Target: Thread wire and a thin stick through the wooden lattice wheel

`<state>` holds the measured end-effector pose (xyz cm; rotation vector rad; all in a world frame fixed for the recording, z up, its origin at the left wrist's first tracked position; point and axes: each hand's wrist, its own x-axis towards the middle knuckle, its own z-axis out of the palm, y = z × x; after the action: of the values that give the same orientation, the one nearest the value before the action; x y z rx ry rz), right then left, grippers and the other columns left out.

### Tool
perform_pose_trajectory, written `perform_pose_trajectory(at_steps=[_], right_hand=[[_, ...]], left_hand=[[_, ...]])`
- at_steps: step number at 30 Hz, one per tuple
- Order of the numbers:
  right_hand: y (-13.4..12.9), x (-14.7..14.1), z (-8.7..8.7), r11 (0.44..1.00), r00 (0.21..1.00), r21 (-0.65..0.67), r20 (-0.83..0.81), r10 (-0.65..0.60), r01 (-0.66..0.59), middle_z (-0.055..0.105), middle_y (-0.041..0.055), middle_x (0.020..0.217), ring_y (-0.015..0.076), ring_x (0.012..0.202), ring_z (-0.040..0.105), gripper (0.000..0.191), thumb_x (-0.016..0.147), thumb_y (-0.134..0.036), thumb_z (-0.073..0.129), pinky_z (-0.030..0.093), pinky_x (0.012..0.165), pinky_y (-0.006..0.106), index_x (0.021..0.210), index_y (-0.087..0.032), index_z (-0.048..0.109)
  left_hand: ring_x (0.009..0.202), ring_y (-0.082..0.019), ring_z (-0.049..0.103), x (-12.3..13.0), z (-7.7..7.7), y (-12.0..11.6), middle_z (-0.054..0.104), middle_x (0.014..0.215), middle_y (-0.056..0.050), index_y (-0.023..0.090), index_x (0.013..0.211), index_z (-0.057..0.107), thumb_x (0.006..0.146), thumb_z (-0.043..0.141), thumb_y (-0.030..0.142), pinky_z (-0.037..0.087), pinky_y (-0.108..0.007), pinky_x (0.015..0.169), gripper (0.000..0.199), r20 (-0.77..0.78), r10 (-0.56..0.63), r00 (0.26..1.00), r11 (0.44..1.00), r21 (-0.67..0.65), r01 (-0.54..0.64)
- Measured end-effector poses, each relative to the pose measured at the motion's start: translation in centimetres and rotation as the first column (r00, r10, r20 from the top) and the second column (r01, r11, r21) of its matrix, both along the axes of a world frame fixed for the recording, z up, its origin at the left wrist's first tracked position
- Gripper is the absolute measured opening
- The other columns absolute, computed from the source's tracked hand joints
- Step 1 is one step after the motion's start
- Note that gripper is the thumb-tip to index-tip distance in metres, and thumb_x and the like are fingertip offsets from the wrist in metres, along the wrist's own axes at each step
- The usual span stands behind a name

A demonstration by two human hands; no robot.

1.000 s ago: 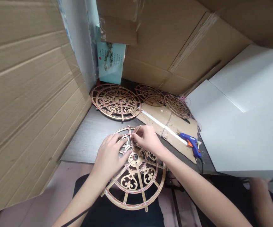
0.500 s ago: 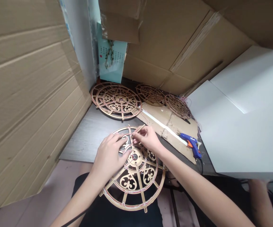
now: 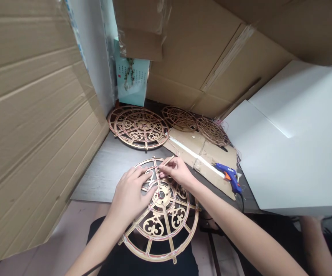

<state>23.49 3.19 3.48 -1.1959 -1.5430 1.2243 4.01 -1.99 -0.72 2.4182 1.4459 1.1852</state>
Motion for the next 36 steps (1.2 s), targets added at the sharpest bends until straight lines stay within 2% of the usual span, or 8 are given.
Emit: perform_pose_trajectory(at_steps=[11, 18, 23, 25, 27, 29, 33, 36], right_hand=[[0.4, 0.1, -0.1, 0.999, 0.999, -0.045, -0.033, -0.012, 0.01, 0.069, 0.0016, 0.066, 0.0176, 0.065, 0.071, 0.055, 0.056, -0.06, 0.091, 0.061, 0.071, 0.032, 0.077, -0.015, 0.066], [0.5, -0.3, 0.4, 0.998, 1.0, -0.068, 0.015, -0.018, 0.019, 0.07, 0.0033, 0.066, 0.0172, 0.061, 0.07, 0.048, 0.06, -0.054, 0.09, 0.062, 0.068, 0.031, 0.074, -0.015, 0.067], [-1.0, 0.7, 1.6, 0.995, 0.993, 0.043, 0.074, -0.092, 0.089, 0.072, 0.0057, 0.072, 0.0172, 0.058, 0.069, 0.039, 0.075, -0.053, 0.08, 0.06, 0.06, 0.03, 0.076, -0.016, 0.067], [-2.1, 1.6, 1.7, 0.985, 0.984, 0.107, 0.1, -0.144, 0.134, 0.07, 0.0048, 0.069, 0.0162, 0.055, 0.066, 0.036, 0.08, -0.051, 0.077, 0.056, 0.055, 0.028, 0.079, -0.016, 0.069], [-3.1, 2.6, 1.3, 0.973, 0.975, 0.153, 0.116, -0.191, 0.172, 0.067, 0.0028, 0.064, 0.0147, 0.051, 0.061, 0.036, 0.083, -0.051, 0.075, 0.05, 0.049, 0.026, 0.08, -0.016, 0.069], [-3.8, 3.3, 0.5, 0.967, 0.971, 0.175, 0.118, -0.209, 0.187, 0.063, 0.0008, 0.059, 0.0136, 0.048, 0.057, 0.037, 0.085, -0.053, 0.073, 0.045, 0.047, 0.024, 0.078, -0.017, 0.068], [-4.0, 3.9, -1.2, 0.974, 0.979, 0.159, 0.093, -0.179, 0.163, 0.061, -0.0005, 0.057, 0.0132, 0.047, 0.056, 0.04, 0.085, -0.057, 0.07, 0.045, 0.047, 0.024, 0.078, -0.018, 0.066], [-3.6, 4.0, -1.8, 0.977, 0.984, 0.153, 0.071, -0.162, 0.15, 0.062, -0.0004, 0.058, 0.0131, 0.047, 0.056, 0.04, 0.085, -0.057, 0.071, 0.045, 0.048, 0.025, 0.079, -0.018, 0.066]], left_hand=[[0.118, -0.031, 0.06, -0.2, 0.0, 0.3, 0.07, 0.123, -0.008, 0.022, 0.119, 0.073, 0.088, 0.069, 0.04, 0.051, -0.051, 0.102, 0.036, 0.001, -0.01, 1.0, 1.0, 0.008, 0.01], [0.12, -0.029, 0.061, -0.2, 0.0, 0.3, 0.069, 0.127, -0.007, 0.023, 0.121, 0.072, 0.089, 0.068, 0.041, 0.051, -0.048, 0.104, 0.037, -0.031, 0.003, 1.0, 1.0, -0.003, -0.003], [0.119, -0.032, 0.06, 0.0, 0.7, -1.3, 0.067, 0.13, -0.012, 0.017, 0.126, 0.069, 0.098, 0.057, 0.035, 0.052, -0.052, 0.099, 0.035, -0.115, 0.059, 0.992, 0.998, 0.001, -0.06], [0.108, -0.034, 0.063, 0.0, 1.4, -1.9, 0.07, 0.118, -0.014, 0.017, 0.121, 0.07, 0.1, 0.051, 0.028, 0.053, -0.054, 0.089, 0.031, -0.174, 0.068, 0.982, 0.998, -0.004, -0.07], [0.096, -0.035, 0.064, -0.2, 2.1, -2.1, 0.07, 0.102, -0.014, 0.017, 0.106, 0.073, 0.097, 0.053, 0.024, 0.052, -0.054, 0.081, 0.023, -0.228, 0.062, 0.972, 0.998, -0.011, -0.066], [0.094, -0.033, 0.062, -0.5, 2.8, -1.6, 0.067, 0.097, -0.012, 0.019, 0.092, 0.07, 0.093, 0.059, 0.025, 0.051, -0.051, 0.081, 0.013, -0.258, 0.02, 0.966, 1.0, -0.017, -0.025], [0.094, -0.026, 0.06, -0.9, 3.4, 0.2, 0.064, 0.099, -0.006, 0.023, 0.095, 0.063, 0.091, 0.066, 0.036, 0.05, -0.04, 0.082, 0.014, -0.256, -0.119, 0.959, 0.993, -0.05, 0.11], [0.092, -0.025, 0.059, -1.0, 3.2, 1.0, 0.062, 0.097, -0.005, 0.023, 0.096, 0.062, 0.092, 0.065, 0.043, 0.048, -0.039, 0.082, 0.02, -0.232, -0.161, 0.959, 0.987, -0.065, 0.15]])
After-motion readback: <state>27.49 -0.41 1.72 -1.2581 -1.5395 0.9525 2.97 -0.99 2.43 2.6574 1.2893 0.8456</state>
